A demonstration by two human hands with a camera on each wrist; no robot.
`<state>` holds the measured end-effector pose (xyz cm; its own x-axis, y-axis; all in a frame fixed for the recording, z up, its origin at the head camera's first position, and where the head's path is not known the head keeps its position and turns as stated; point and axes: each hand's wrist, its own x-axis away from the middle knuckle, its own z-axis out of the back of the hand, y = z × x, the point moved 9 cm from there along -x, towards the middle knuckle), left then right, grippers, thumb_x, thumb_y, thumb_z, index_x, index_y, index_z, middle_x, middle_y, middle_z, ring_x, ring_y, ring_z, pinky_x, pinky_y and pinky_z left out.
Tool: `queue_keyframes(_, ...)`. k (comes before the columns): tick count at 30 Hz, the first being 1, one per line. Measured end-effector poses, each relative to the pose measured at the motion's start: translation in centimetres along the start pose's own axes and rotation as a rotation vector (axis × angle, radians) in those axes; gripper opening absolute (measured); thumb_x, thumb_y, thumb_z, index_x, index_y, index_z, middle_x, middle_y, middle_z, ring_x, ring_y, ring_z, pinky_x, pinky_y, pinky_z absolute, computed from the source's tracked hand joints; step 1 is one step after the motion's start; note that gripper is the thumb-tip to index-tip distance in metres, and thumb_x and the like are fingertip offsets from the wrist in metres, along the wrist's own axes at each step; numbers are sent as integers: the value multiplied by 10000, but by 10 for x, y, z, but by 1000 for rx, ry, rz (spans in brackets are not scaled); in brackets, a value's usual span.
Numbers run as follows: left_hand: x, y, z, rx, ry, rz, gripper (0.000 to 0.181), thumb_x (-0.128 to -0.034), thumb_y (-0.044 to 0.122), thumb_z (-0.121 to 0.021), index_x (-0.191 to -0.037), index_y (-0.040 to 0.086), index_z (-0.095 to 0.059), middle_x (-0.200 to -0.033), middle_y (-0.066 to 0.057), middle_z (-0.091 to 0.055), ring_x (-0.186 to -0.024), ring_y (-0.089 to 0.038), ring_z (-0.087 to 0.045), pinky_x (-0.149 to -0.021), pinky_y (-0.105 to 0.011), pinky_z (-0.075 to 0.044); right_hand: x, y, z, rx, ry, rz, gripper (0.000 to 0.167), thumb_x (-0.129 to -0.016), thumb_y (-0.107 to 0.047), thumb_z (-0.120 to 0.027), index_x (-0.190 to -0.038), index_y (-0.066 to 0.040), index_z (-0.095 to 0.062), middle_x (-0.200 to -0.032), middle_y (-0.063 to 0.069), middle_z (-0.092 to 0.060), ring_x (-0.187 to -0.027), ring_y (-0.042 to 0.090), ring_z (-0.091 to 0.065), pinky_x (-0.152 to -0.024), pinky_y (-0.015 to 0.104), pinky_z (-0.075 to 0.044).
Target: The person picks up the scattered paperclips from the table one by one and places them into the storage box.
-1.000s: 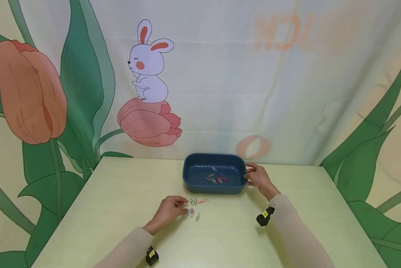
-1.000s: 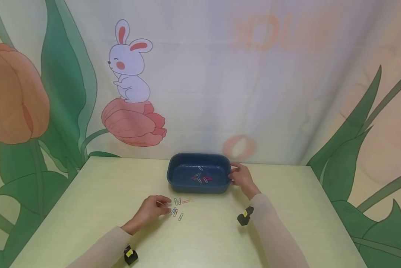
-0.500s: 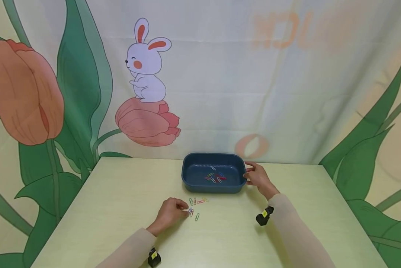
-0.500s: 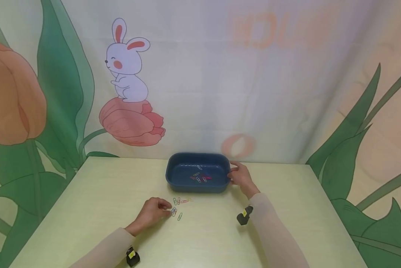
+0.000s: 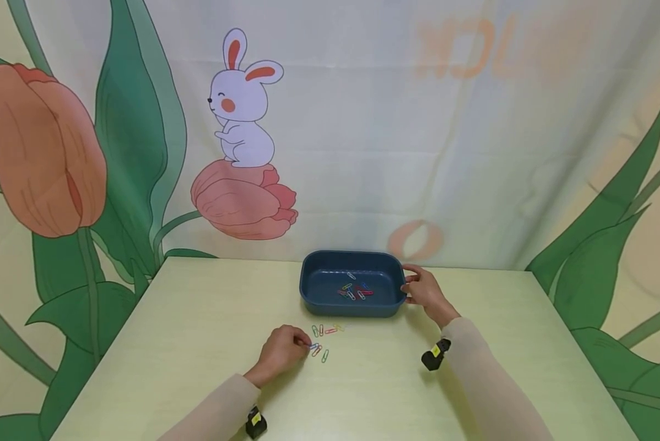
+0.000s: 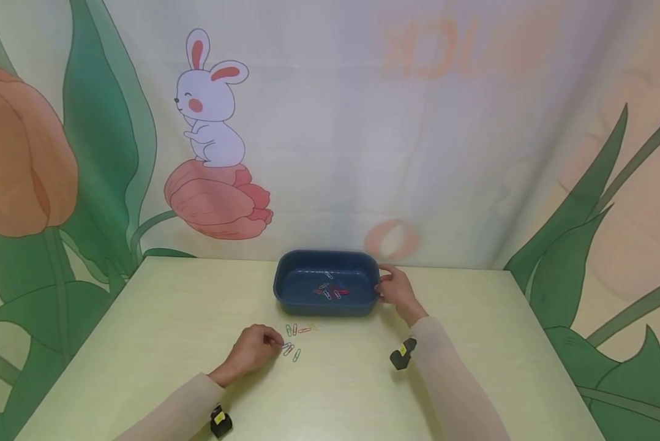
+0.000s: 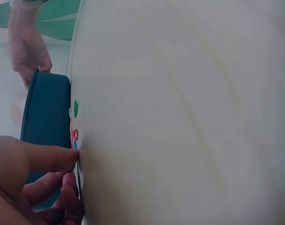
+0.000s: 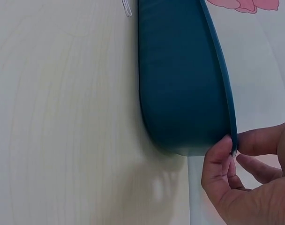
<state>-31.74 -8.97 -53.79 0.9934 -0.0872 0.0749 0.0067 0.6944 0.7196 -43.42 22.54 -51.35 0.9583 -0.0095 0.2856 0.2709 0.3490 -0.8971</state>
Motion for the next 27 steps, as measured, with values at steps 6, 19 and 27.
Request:
queue_keyframes(6, 1, 5, 0, -39, -6, -40, 64, -823, 43, -714, -778, 88, -723, -728, 12, -626, -676, -113, -502, -583, -234, -399, -3, 1, -1, 4, 2, 1, 593, -906, 27, -559, -1468, -120, -438, -1095, 107, -496, -787, 170, -555, -759, 405, -604)
queue_keyframes(19, 5, 7, 2, -19, -17, -83, 73, -849, 3, -650, -805, 49, -685, -762, -20, -607, -700, -137, -504, -622, -238, -414, -2, 5, -1, -28, -7, -20, 553, -925, 32, -540, -1454, -104, -453, -1159, 128, -495, -809, 164, -564, -717, 325, -589)
queue_keyframes(27, 1, 15, 21, 34, 21, -104, 50, -890, 5, -614, -857, 29, -644, -808, -37, -573, -743, -147, -483, -663, -246, -412, -3, 5, -1, -26, 4, -22, 543, -934, 25, -542, -1451, -117, -461, -1163, 126, -500, -823, 169, -560, -735, 328, -587)
